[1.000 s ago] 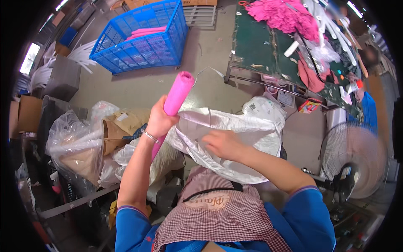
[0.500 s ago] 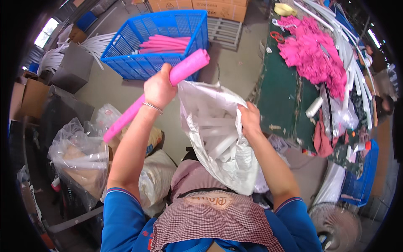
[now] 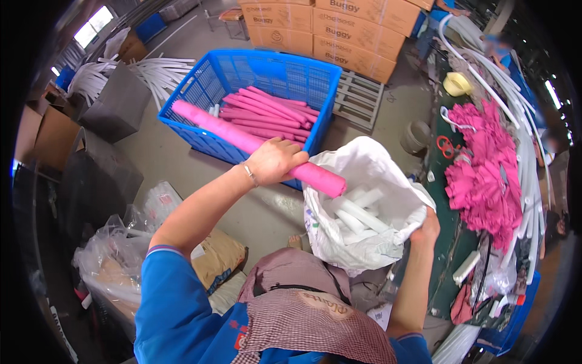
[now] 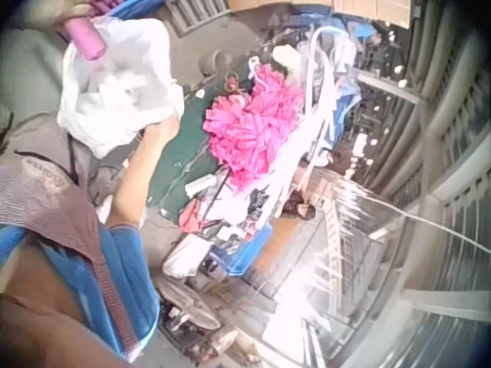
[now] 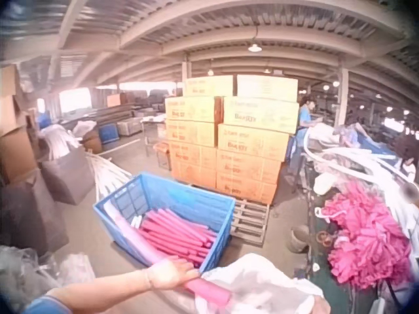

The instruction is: The person wraps pink fabric around white foam poles, ties the ends with rubber bands, and places the finished items into a blue crate. The person also retrieves white foam pieces from a bag and continues the assembly process.

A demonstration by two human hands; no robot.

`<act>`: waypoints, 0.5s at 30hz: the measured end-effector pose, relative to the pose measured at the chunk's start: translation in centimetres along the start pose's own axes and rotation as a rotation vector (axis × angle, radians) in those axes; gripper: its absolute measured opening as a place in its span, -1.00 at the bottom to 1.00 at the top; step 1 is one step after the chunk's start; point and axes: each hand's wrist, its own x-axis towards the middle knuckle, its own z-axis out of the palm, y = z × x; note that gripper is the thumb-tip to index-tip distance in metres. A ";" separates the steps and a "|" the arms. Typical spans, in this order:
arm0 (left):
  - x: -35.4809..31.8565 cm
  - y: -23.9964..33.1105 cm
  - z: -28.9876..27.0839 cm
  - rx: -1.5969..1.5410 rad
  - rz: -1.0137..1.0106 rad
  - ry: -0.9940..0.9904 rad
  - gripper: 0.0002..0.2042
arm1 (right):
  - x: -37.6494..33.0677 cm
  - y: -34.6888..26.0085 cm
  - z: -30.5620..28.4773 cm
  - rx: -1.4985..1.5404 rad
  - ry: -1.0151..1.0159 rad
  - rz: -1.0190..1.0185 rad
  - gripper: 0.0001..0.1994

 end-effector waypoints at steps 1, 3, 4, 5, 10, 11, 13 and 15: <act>0.9 -2.3 0.5 0.003 -0.007 0.017 -0.62 | 0.7 -0.7 0.8 0.021 -0.011 -0.012 -0.60; 2.3 -6.4 2.1 -0.021 -0.026 0.036 -0.58 | 1.5 -1.5 2.3 0.112 0.053 -0.015 -0.59; 2.4 -8.7 3.2 -0.011 -0.041 0.027 -0.56 | 2.2 -1.7 3.4 0.098 0.106 -0.032 -0.59; 2.4 -11.3 4.4 -0.008 -0.046 0.020 -0.54 | 2.8 -2.1 5.0 0.084 0.170 -0.058 -0.58; 1.5 -20.8 7.7 0.130 -0.337 -0.119 -0.49 | 9.1 -1.4 8.3 0.095 0.221 -0.113 -0.60; 3.5 -20.7 7.3 0.264 -0.471 -0.163 -0.42 | 10.5 -1.3 8.7 0.120 0.211 -0.098 -0.60; 7.1 -20.1 8.9 0.143 -0.715 -0.018 -0.24 | 13.2 -0.8 8.9 0.122 0.196 -0.075 -0.64; 10.6 -19.6 12.2 -1.213 -1.059 0.104 -0.08 | 18.0 1.4 7.1 0.239 0.277 -0.038 -0.71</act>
